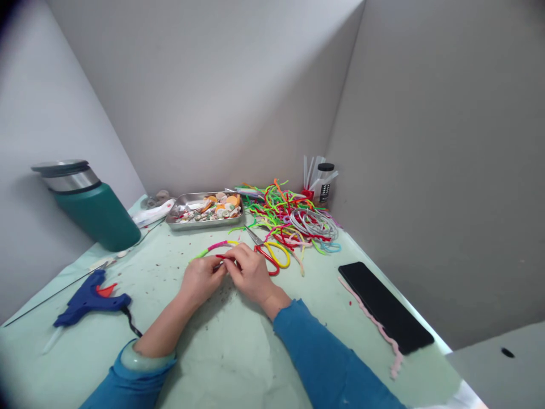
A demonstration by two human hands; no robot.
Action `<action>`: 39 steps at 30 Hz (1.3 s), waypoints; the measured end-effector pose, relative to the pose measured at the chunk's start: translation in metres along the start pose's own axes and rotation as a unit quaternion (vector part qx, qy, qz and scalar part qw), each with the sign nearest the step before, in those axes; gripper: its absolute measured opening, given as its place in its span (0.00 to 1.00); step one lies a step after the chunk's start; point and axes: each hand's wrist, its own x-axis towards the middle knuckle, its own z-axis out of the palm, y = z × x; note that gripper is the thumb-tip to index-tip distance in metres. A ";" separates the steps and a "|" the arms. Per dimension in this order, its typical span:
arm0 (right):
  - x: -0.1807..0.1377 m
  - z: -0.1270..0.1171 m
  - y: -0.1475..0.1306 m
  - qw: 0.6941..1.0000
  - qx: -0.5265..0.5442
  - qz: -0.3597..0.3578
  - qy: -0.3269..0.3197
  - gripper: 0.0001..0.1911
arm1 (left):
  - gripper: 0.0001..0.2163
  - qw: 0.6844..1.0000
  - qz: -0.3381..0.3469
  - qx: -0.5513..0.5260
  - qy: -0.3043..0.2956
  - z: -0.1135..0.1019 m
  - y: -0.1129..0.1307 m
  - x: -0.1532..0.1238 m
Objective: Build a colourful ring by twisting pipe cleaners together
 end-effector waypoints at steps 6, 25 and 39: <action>-0.001 -0.002 0.000 1.000 -0.026 0.011 0.008 0.06 | 0.11 0.993 -0.055 -0.098 0.030 -0.002 -0.002 0.002; -0.005 0.004 0.010 0.999 -0.026 -0.010 -0.026 0.09 | 0.12 0.965 -0.073 -0.248 0.051 -0.003 -0.007 0.004; -0.004 0.004 0.010 0.998 -0.046 0.001 -0.030 0.07 | 0.12 0.976 -0.061 -0.194 0.074 -0.002 -0.007 0.004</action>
